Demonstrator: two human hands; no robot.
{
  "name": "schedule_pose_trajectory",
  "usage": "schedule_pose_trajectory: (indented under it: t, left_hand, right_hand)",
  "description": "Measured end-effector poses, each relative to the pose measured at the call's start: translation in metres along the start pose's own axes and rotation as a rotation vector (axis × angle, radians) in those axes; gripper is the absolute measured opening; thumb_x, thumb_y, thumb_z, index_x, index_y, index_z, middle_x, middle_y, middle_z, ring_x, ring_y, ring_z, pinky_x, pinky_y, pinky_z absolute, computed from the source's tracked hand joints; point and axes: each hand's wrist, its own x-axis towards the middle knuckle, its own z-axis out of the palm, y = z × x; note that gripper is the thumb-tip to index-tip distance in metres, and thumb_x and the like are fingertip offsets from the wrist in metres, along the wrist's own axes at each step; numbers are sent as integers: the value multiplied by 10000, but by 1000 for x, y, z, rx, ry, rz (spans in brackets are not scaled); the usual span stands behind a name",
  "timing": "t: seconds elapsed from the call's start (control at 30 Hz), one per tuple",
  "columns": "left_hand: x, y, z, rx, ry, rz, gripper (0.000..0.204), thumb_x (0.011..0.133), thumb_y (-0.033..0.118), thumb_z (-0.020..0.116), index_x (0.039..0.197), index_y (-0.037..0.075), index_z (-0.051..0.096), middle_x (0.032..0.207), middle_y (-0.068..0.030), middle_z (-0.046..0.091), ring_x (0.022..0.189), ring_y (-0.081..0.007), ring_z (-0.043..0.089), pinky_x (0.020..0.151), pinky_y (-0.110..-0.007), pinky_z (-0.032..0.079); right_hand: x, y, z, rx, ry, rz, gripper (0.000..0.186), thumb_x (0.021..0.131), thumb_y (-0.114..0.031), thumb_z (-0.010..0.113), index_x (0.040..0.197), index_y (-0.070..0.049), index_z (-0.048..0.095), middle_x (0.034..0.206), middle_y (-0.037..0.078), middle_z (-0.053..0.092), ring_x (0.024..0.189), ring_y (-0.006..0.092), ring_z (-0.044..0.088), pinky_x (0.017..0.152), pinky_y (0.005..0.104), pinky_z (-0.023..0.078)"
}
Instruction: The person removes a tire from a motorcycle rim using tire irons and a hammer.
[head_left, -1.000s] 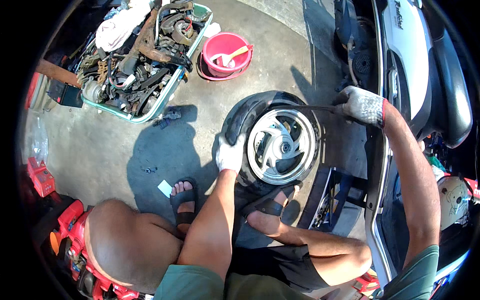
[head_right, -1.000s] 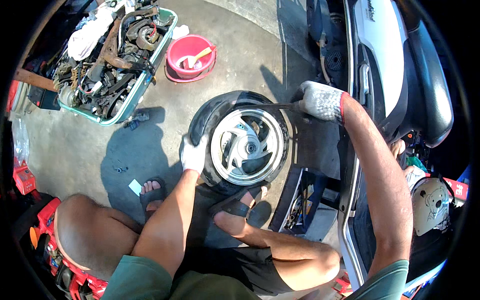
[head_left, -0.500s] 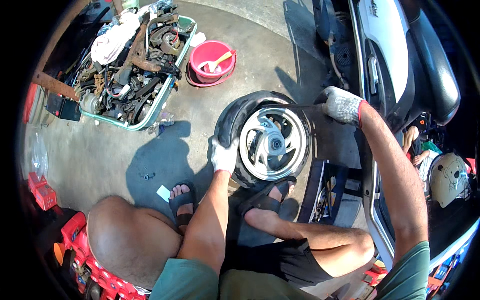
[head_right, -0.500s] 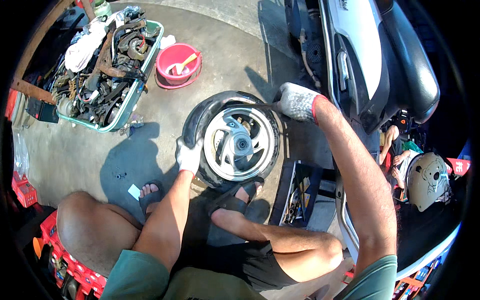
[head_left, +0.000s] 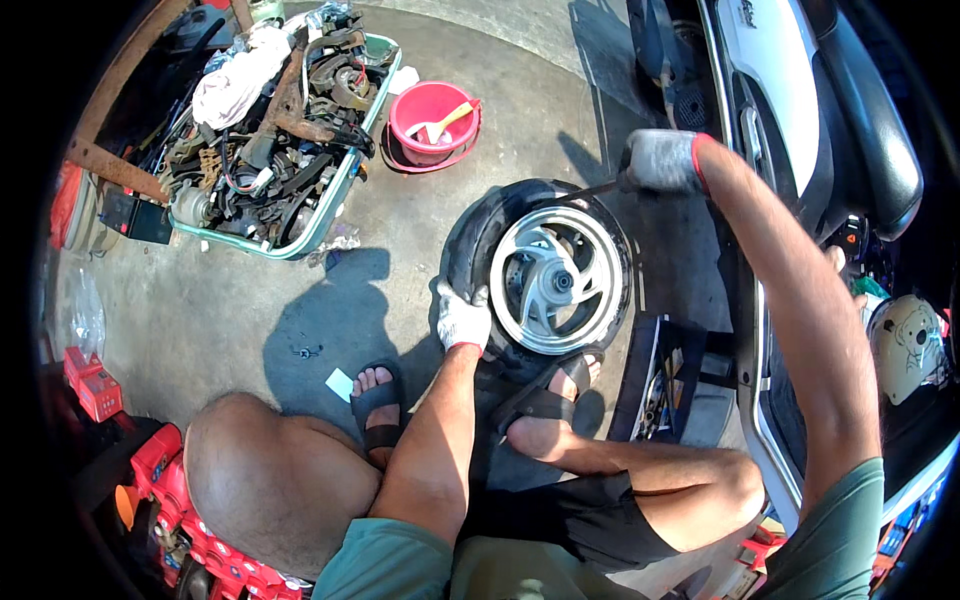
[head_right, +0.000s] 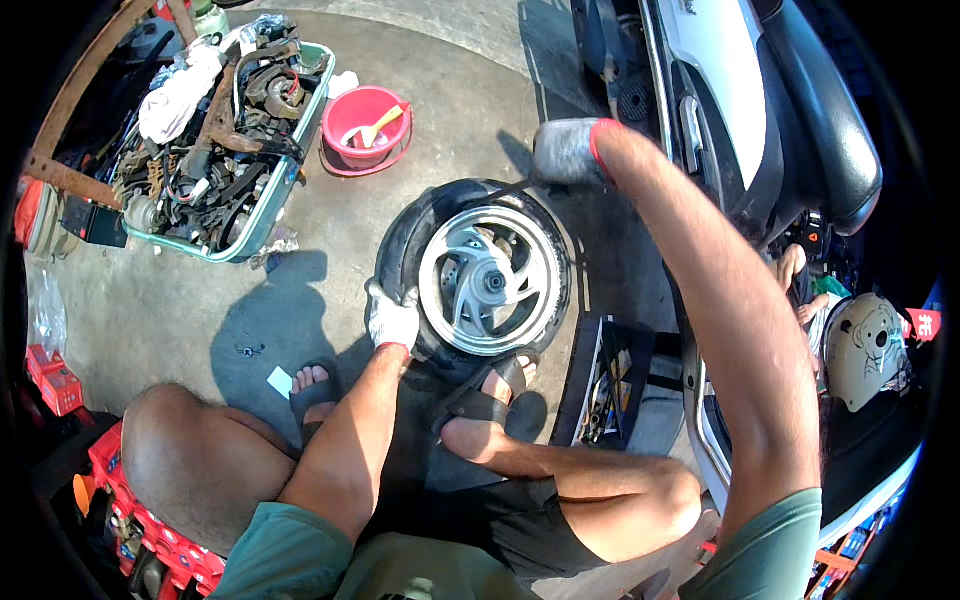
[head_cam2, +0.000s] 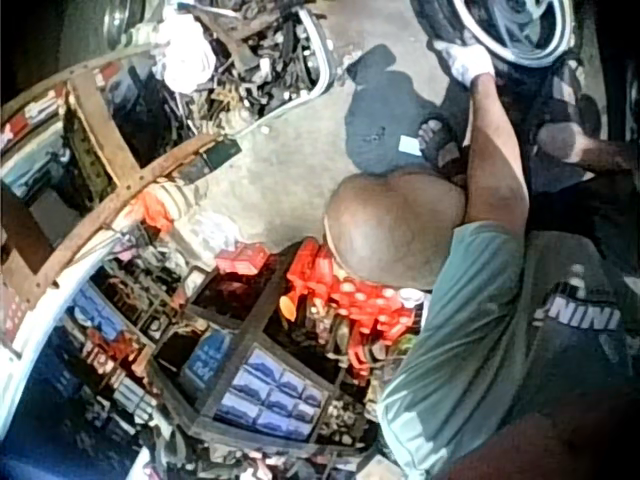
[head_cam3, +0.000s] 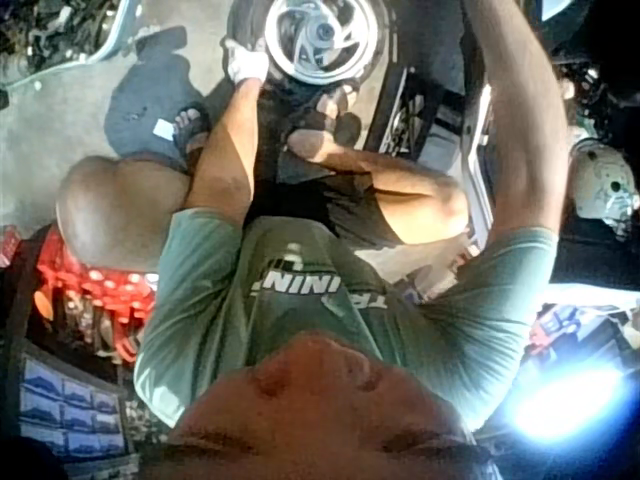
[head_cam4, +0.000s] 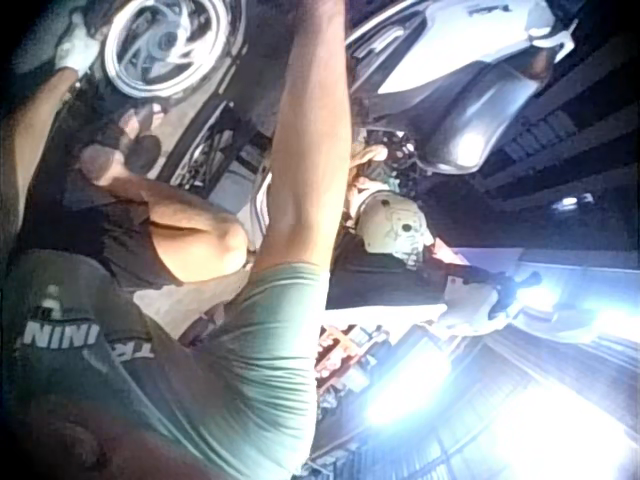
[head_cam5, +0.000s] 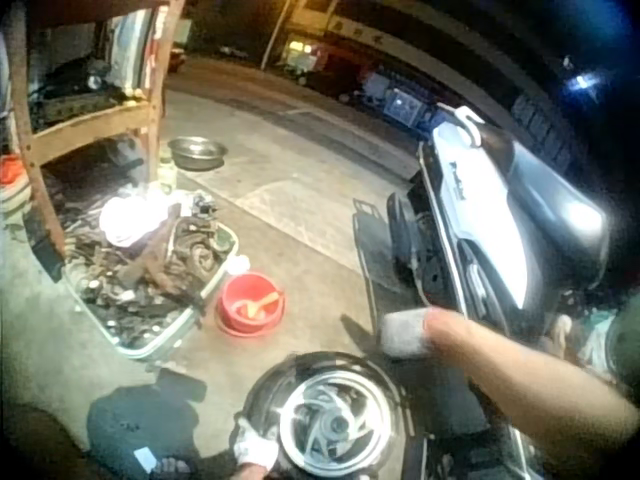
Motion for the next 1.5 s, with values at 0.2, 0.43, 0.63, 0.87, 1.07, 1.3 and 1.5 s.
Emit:
schedule_pose_trajectory:
  t: [0.2, 0.43, 0.63, 0.87, 1.07, 1.3, 1.5]
  left_hand:
    - [5, -27, 16, -34, 129, 58, 757, 880, 372, 662, 1417, -25, 305, 1268, -319, 539, 1163, -445, 544, 987, -468, 435]
    - [-8, 8, 17, 34, 165, 55, 1116, 688, 463, 827, 1467, -24, 193, 1341, -309, 432, 1186, -438, 515, 1013, -472, 435]
    - [-15, 16, 12, 186, 92, 1, 1144, 679, 417, 847, 1475, -12, 146, 1298, -298, 442, 1140, -420, 551, 944, -468, 484]
    - [-14, 17, 1, 245, 43, 3, 1055, 700, 457, 818, 1420, -19, 210, 1236, -274, 492, 1081, -406, 587, 905, -466, 506]
    - [-16, 18, 0, 277, -1, -6, 1116, 668, 496, 822, 1412, -76, 218, 1264, -270, 498, 1103, -378, 588, 939, -440, 495]
    - [-14, -10, -13, 312, 15, -28, 994, 617, 435, 828, 1309, -60, 315, 1290, -241, 484, 1180, -357, 537, 966, -433, 484]
    - [12, -14, -14, 324, 17, -15, 968, 615, 495, 817, 1269, -38, 342, 1237, -247, 530, 1108, -370, 592, 943, -445, 496]
  right_hand:
    - [-37, -3, 43, 127, 79, 83, 232, 867, -144, 591, 979, 28, 700, 834, 211, 702, 818, 285, 698, 753, 386, 541]
    - [-75, 13, 101, 129, 332, -1, 257, 892, -193, 572, 964, 30, 677, 900, 280, 658, 912, 428, 636, 809, 465, 507]
    - [-86, 4, 144, 217, 435, 17, 256, 888, -219, 580, 952, 14, 662, 863, 264, 660, 867, 428, 643, 763, 484, 506]
    - [-96, -31, 194, 301, 547, 112, 249, 869, -219, 571, 911, 11, 656, 770, 273, 651, 786, 441, 651, 717, 505, 516]
    - [-109, -57, 246, 377, 616, 231, 288, 897, -247, 516, 1024, -6, 609, 789, 260, 660, 772, 434, 652, 703, 516, 513]
    - [-104, -101, 240, 324, 533, 54, 244, 828, -139, 536, 990, 19, 630, 808, 271, 659, 775, 400, 676, 700, 481, 526]
    - [-101, -89, 166, 466, 380, 63, 260, 821, -150, 536, 851, 40, 710, 841, 277, 671, 832, 387, 689, 779, 444, 541]
